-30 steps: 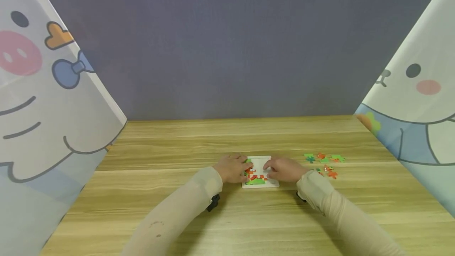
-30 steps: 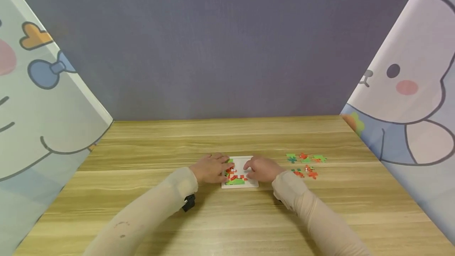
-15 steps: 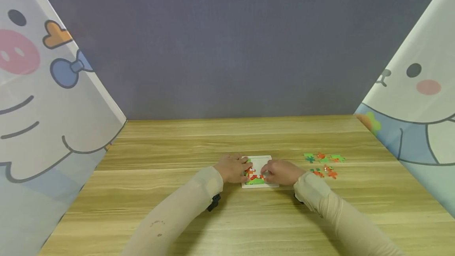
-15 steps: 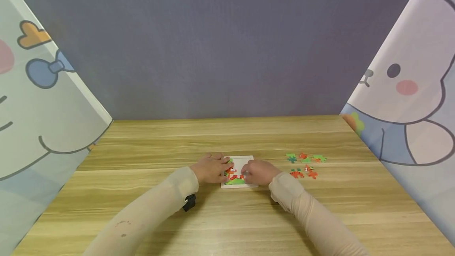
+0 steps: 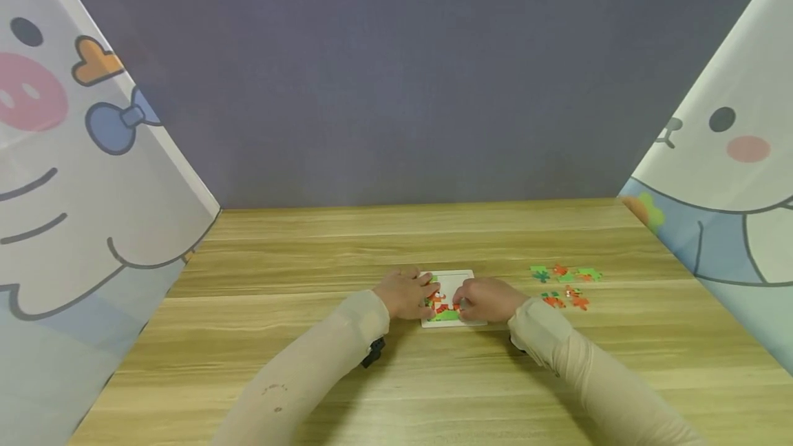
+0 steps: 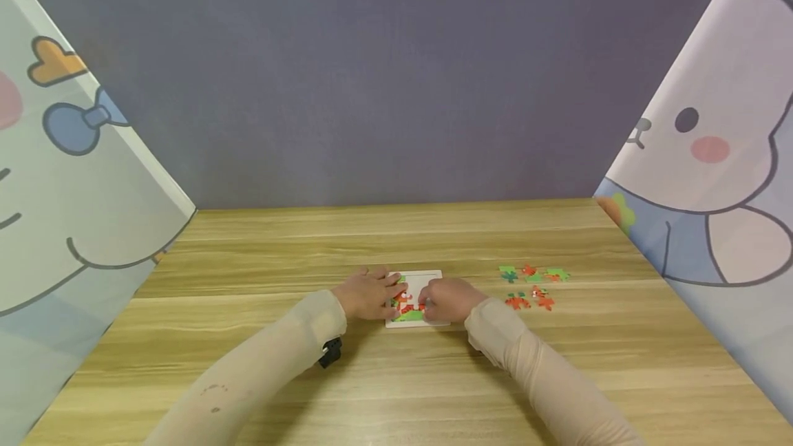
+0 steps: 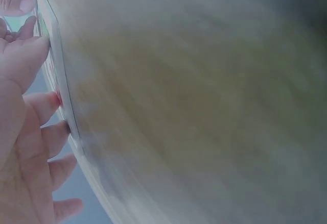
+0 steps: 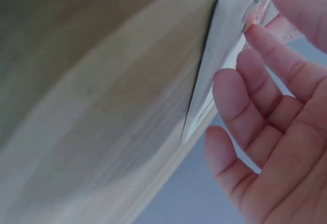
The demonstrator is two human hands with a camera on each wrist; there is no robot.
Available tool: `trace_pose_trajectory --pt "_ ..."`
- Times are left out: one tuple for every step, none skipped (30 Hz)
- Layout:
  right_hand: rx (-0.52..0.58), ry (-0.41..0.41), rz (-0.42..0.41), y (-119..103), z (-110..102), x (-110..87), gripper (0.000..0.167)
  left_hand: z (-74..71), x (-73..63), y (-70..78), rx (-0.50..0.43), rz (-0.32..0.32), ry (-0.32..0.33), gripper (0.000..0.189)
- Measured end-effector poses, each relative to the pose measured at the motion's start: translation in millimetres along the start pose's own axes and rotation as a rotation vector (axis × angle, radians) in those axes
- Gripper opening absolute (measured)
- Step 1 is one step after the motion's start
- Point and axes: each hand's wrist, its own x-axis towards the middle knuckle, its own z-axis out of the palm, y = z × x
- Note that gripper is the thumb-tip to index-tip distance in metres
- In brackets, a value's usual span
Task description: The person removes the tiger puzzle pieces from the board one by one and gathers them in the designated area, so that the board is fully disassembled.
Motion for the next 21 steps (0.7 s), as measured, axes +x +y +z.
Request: trace_pose_trajectory --pt "0.001 -0.004 0.003 -0.3 0.2 0.4 0.023 0.0 -0.5 0.2 0.001 -0.001 -0.001 0.065" --pt "0.002 -0.007 0.006 -0.6 0.3 0.7 0.024 -0.2 -1.1 0.1 0.0 -0.002 -0.002 0.065" --pt "0.003 -0.011 0.009 -1.1 0.2 1.0 0.025 -0.3 -1.6 0.1 0.002 -0.002 -0.004 0.065" --pt "0.005 -0.013 0.012 -1.5 -0.2 1.4 0.026 -0.6 -1.8 0.0 0.005 -0.003 -0.005 0.065" --pt "0.002 -0.013 0.016 -1.7 -0.5 1.9 0.026 -0.8 -1.5 -0.2 0.006 -0.003 -0.005 0.065" --pt "-0.001 -0.015 0.02 -2.0 -1.3 2.2 0.026 -1.3 -1.3 -0.3 0.009 -0.002 -0.005 0.065" --pt "-0.004 -0.017 0.024 -2.1 -2.0 2.6 0.026 -2.0 -0.9 -0.6 0.01 -0.002 -0.006 0.065" --pt "-0.006 -0.018 0.029 -2.2 -2.7 2.8 0.026 -2.7 -0.5 -1.1 0.014 -0.001 -0.006 0.065" --pt "-0.01 -0.019 0.033 -2.2 -3.2 3.1 0.027 -3.1 0.1 -1.4 0.019 0.002 -0.007 0.066" --pt "-0.018 -0.018 0.031 -2.0 -3.2 3.1 0.027 -3.4 0.5 -1.7 0.022 0.004 -0.008 0.066" --pt "-0.024 -0.019 0.033 -1.9 -3.2 3.2 0.026 -3.3 0.9 -1.7 0.02 0.007 -0.01 0.066" --pt "-0.029 -0.019 0.031 -1.9 -3.1 3.2 0.026 -3.1 1.1 -1.8 0.018 0.008 -0.013 0.066" --pt "-0.031 -0.018 0.029 -2.0 -2.8 3.2 0.025 -2.7 1.2 -1.8 0.017 0.01 -0.015 0.066" --pt "-0.034 -0.016 0.024 -2.1 -2.7 3.1 0.025 -2.3 1.0 -1.7 0.015 0.011 -0.017 0.066" --pt "-0.035 -0.014 0.021 -2.5 -2.6 3.0 0.023 -1.7 0.9 -1.5 0.01 0.011 -0.019 0.066" --pt "-0.035 -0.011 0.018 -3.0 -2.6 2.8 0.022 -1.4 0.6 -1.4 0.008 0.009 -0.02 0.066" --pt "-0.028 -0.01 0.022 -3.6 -2.8 2.9 0.021 -1.1 0.4 -1.2 0.007 0.008 -0.02 0.065" --pt "-0.029 -0.007 0.017 -4.2 -2.9 2.8 0.02 -1.1 0.0 -1.0 0.008 0.005 -0.021 0.065" --pt "-0.028 -0.003 0.012 -4.7 -3.0 2.4 0.019 -1.3 -0.4 -0.8 0.009 0.003 -0.023 0.065" --pt "-0.023 -0.002 0.015 -5.2 -3.2 2.2 0.018 -1.6 -0.7 -0.5 0.009 0.002 -0.025 0.066" --pt "-0.018 0.001 0.02 -5.8 -3.2 2.1 0.016 -1.8 -0.8 -0.3 0.007 -0.001 -0.028 0.066"
